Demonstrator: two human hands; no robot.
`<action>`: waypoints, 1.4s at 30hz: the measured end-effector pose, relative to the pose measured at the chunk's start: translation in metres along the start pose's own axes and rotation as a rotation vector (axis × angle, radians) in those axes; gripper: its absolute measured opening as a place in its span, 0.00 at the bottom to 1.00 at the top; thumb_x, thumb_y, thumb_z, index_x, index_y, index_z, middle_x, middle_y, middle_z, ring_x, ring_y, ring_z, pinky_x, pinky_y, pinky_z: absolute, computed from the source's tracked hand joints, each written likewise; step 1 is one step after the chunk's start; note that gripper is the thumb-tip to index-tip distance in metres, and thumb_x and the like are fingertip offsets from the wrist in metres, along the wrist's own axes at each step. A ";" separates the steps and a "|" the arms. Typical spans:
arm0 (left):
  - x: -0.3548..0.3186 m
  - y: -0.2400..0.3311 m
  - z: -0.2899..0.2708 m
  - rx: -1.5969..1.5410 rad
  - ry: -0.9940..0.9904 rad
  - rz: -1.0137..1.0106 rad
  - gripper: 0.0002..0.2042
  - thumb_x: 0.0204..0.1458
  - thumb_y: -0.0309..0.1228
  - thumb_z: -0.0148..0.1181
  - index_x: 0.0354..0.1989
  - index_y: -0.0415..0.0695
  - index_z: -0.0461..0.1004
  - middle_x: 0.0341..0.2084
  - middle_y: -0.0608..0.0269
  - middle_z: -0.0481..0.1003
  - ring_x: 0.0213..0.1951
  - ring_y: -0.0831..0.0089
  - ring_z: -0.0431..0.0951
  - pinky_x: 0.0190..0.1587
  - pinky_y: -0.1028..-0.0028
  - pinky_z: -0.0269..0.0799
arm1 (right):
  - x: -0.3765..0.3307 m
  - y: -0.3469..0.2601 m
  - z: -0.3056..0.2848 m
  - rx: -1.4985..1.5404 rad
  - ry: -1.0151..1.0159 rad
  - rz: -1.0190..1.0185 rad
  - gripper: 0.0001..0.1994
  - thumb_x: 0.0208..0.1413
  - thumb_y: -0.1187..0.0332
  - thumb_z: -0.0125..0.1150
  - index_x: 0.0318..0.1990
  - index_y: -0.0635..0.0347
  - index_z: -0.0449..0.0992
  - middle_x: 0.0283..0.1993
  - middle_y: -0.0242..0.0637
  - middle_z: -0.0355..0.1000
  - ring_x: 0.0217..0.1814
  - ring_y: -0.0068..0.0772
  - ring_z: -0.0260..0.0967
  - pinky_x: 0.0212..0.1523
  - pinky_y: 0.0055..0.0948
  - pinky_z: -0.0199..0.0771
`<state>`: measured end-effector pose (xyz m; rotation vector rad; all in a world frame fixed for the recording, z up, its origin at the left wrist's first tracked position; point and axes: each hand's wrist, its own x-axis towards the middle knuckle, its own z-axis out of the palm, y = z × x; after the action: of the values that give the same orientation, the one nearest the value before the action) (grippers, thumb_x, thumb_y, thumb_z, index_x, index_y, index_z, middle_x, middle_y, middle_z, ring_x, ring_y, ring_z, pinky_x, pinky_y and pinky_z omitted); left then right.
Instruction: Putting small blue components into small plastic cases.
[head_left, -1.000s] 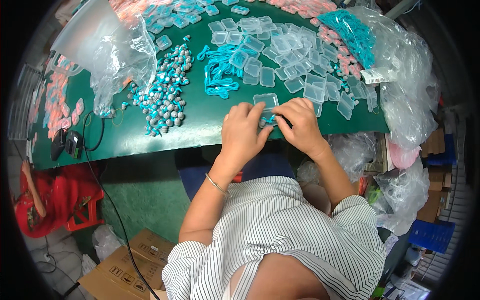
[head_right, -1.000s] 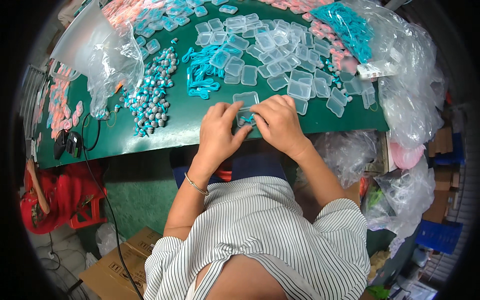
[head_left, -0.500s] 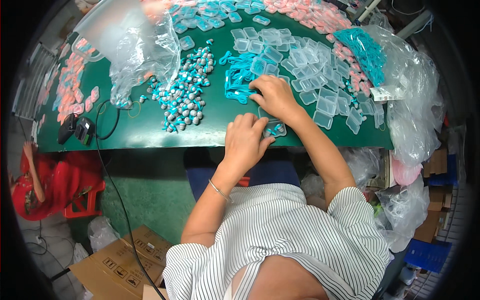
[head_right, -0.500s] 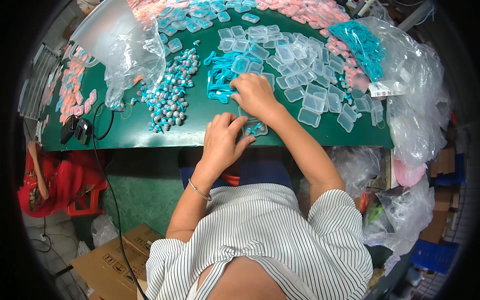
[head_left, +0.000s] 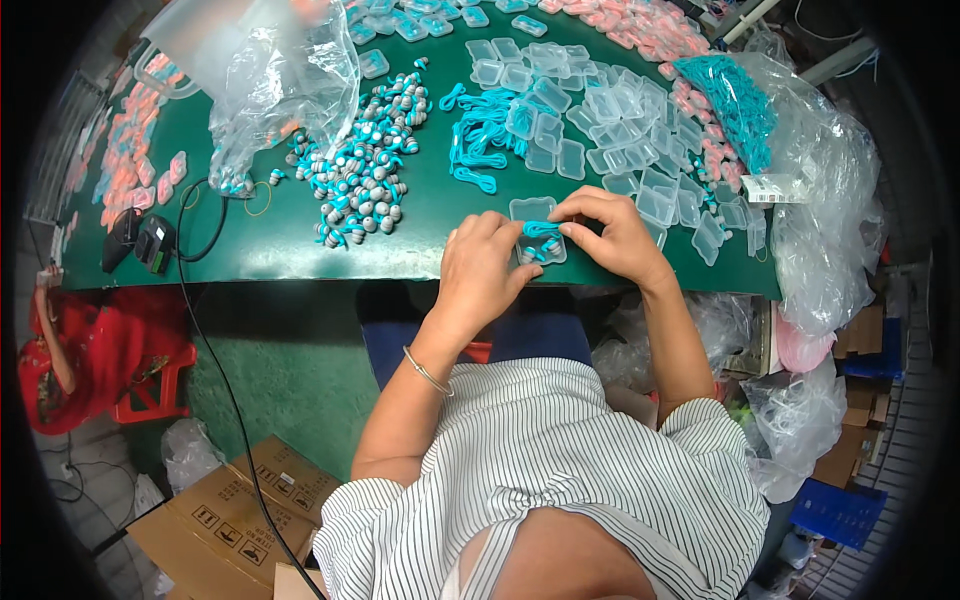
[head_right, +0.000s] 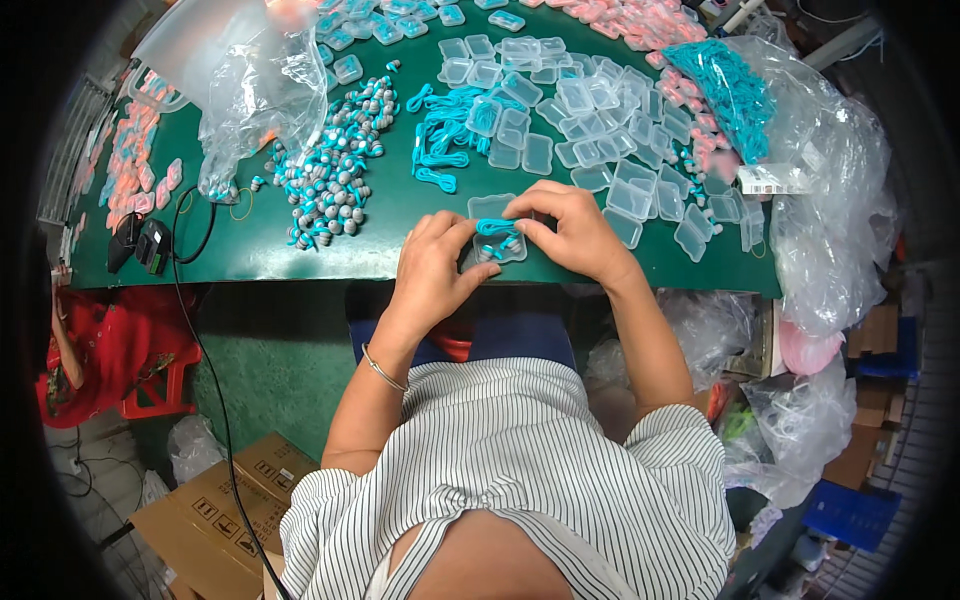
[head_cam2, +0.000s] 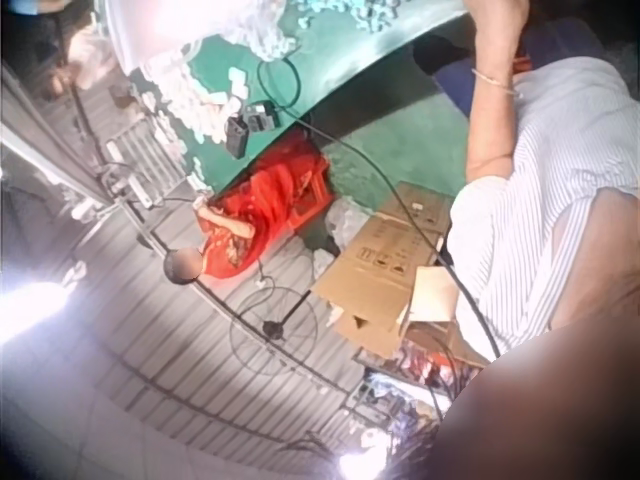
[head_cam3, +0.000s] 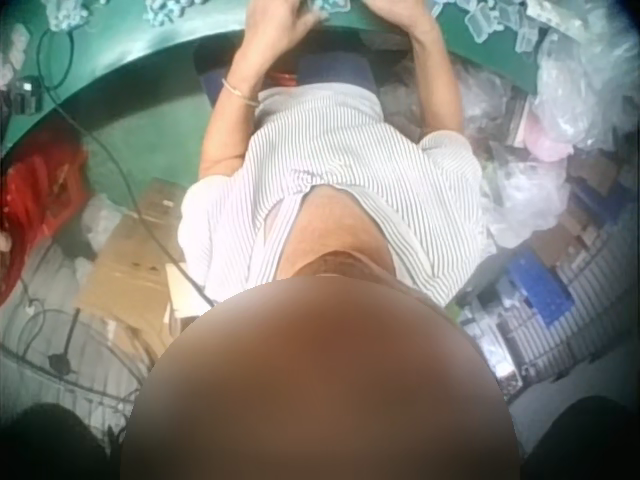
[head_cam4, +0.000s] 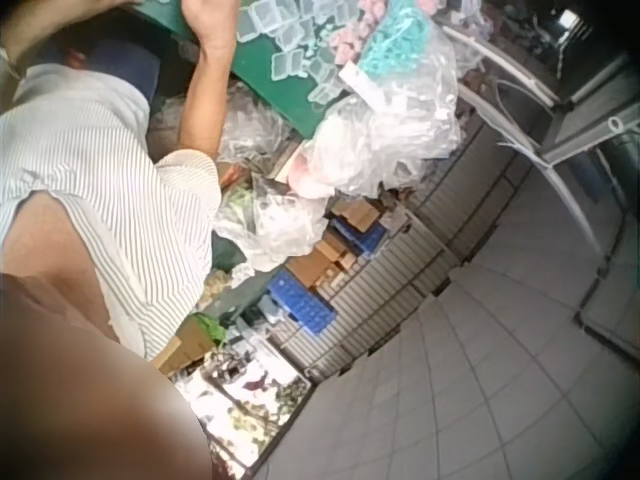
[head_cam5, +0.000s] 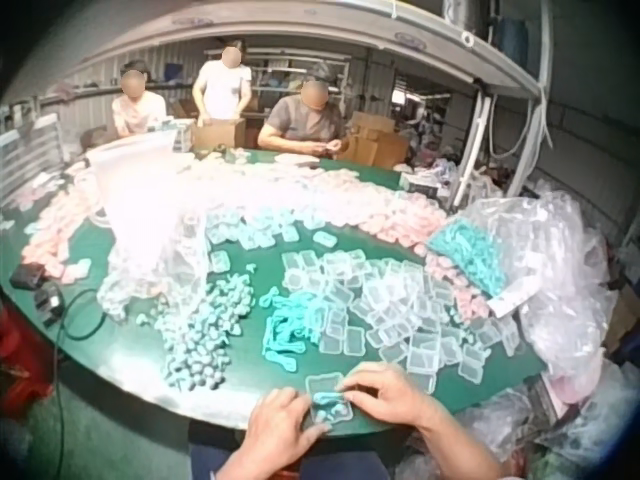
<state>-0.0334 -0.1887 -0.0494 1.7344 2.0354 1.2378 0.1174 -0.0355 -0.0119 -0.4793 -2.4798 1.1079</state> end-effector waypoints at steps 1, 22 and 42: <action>0.000 0.000 0.000 0.000 -0.005 -0.001 0.23 0.36 0.32 0.74 0.44 0.42 0.77 0.35 0.59 0.73 0.40 0.58 0.72 0.44 0.62 0.68 | -0.001 0.001 0.001 0.003 0.001 0.003 0.08 0.47 0.78 0.62 0.37 0.61 0.80 0.33 0.36 0.74 0.34 0.32 0.71 0.38 0.28 0.70; -0.001 0.005 0.000 -0.068 0.044 -0.038 0.28 0.37 0.31 0.74 0.50 0.43 0.72 0.33 0.60 0.73 0.37 0.57 0.72 0.42 0.62 0.68 | 0.006 0.009 0.009 -0.233 0.067 -0.094 0.11 0.49 0.78 0.65 0.42 0.64 0.77 0.38 0.42 0.73 0.36 0.40 0.73 0.36 0.32 0.72; 0.002 -0.012 -0.004 -0.216 0.053 0.102 0.11 0.50 0.29 0.65 0.39 0.38 0.76 0.30 0.55 0.71 0.33 0.56 0.74 0.35 0.63 0.71 | -0.013 -0.002 0.023 -0.023 0.057 -0.125 0.11 0.49 0.74 0.65 0.42 0.63 0.79 0.35 0.42 0.72 0.35 0.42 0.71 0.36 0.32 0.71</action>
<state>-0.0451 -0.1886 -0.0539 1.7376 1.7824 1.4883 0.1179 -0.0572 -0.0266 -0.3524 -2.4392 1.0040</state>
